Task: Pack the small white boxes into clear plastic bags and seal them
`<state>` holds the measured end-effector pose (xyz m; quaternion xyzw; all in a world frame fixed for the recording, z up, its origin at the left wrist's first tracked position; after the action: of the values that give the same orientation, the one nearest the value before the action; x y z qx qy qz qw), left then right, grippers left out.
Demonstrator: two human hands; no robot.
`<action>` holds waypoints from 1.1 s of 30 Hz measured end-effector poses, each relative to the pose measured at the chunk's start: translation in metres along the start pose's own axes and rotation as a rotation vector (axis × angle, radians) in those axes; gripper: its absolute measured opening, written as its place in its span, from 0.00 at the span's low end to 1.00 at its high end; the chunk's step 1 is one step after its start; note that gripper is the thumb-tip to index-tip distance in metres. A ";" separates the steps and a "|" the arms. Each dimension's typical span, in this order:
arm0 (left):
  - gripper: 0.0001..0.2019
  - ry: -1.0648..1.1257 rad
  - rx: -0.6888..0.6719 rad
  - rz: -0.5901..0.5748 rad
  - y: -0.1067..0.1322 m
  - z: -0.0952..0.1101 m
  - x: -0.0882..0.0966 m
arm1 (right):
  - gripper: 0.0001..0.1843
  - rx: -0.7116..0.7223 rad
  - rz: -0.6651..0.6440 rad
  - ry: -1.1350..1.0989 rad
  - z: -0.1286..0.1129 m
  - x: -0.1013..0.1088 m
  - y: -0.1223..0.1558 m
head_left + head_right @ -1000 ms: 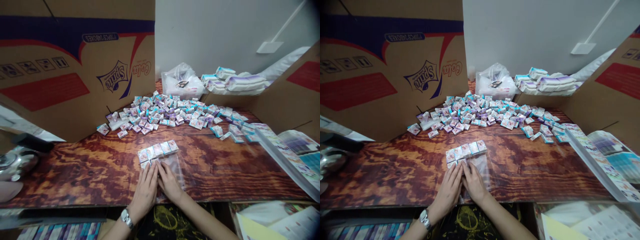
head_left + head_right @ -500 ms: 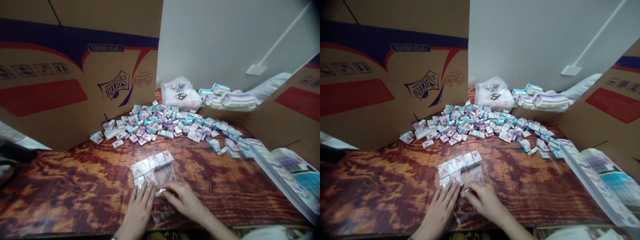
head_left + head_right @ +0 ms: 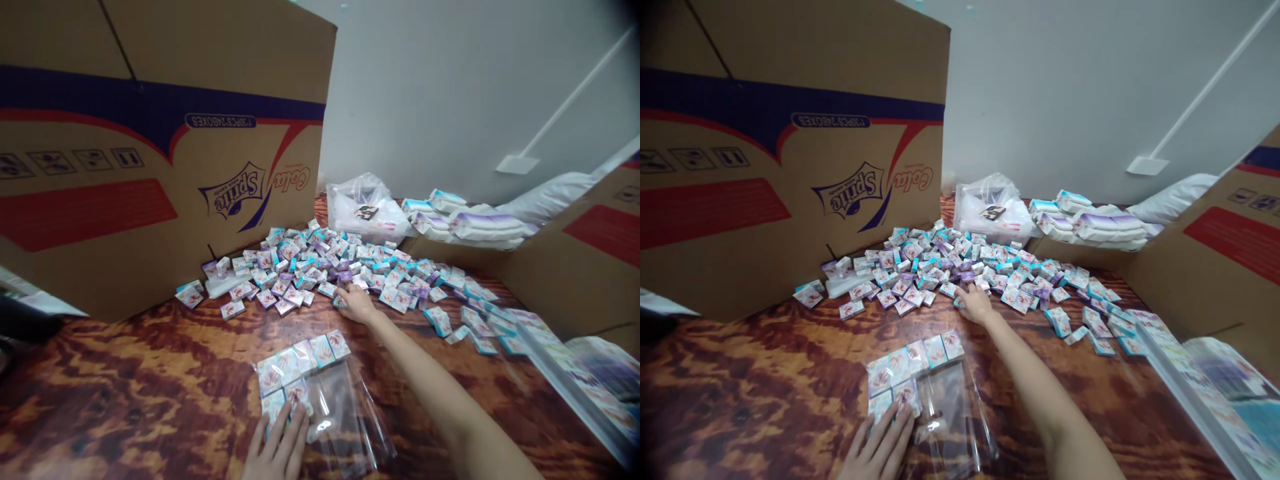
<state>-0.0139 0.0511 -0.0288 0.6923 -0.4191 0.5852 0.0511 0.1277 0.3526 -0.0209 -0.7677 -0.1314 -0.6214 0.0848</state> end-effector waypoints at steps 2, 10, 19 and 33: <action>0.15 -0.021 0.010 0.044 -0.003 -0.001 0.003 | 0.25 0.031 0.006 -0.010 -0.003 0.001 -0.004; 0.14 -0.077 0.038 0.106 -0.006 0.000 0.003 | 0.21 0.064 -0.008 -0.006 -0.029 -0.013 -0.023; 0.13 -0.123 0.063 0.145 -0.001 0.003 -0.005 | 0.35 0.318 0.027 -0.045 -0.087 0.010 -0.039; 0.18 -0.020 -0.008 -0.002 -0.010 -0.002 0.013 | 0.28 0.107 -0.133 -0.085 -0.022 0.017 -0.009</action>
<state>-0.0092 0.0520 -0.0132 0.6984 -0.4212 0.5764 0.0502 0.1072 0.3565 -0.0001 -0.7773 -0.2188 -0.5845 0.0787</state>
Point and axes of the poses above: each hand's wrist, its own y-axis away from the middle knuckle, its own x-axis out of the back of the hand, z = x × y, the point moved 7 cm from there along -y, towards the middle knuckle, and after that the axes turned 14 degrees about -x, right-handed, at the moved point
